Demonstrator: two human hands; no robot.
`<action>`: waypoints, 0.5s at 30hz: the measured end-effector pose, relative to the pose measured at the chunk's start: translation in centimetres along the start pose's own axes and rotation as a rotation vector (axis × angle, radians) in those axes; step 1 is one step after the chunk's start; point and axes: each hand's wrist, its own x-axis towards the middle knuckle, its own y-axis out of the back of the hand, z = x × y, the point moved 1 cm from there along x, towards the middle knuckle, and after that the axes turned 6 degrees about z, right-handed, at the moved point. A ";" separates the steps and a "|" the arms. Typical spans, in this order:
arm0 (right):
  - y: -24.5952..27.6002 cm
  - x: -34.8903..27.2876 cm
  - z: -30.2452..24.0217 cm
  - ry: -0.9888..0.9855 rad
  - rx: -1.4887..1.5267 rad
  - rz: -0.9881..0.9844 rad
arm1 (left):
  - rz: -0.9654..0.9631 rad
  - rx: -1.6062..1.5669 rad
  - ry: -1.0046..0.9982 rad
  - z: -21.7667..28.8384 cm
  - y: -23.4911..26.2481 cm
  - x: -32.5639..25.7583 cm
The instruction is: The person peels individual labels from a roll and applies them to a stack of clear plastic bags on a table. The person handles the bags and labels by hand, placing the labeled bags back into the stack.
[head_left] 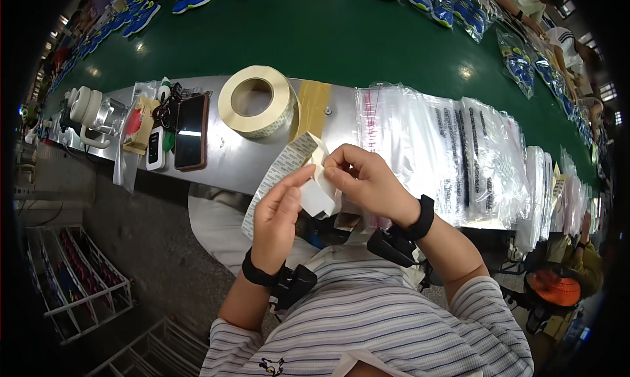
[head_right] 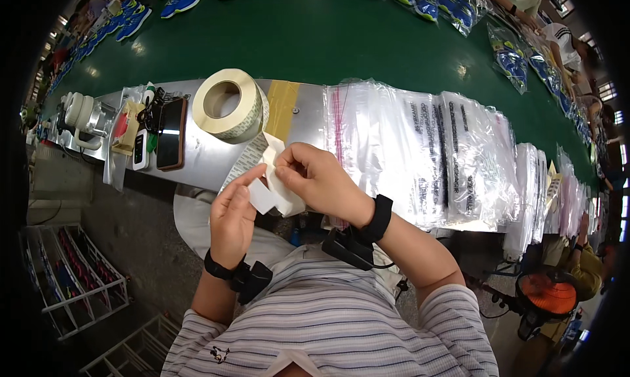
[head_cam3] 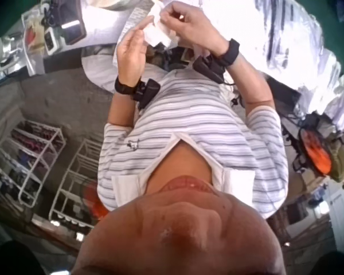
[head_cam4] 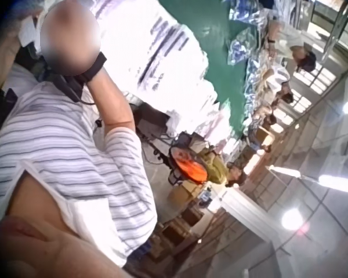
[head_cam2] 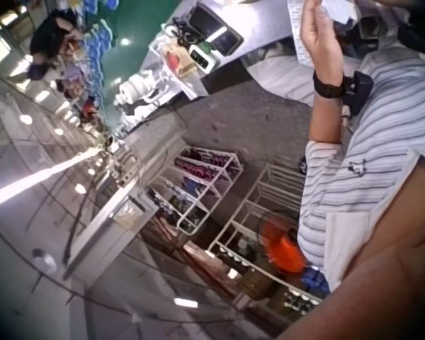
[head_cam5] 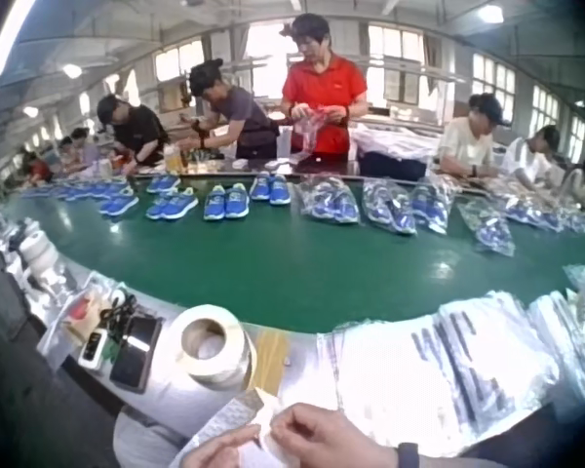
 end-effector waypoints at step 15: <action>5.7 3.4 4.8 0.042 -0.137 0.358 | -0.540 0.035 0.036 -2.5 -3.7 2.0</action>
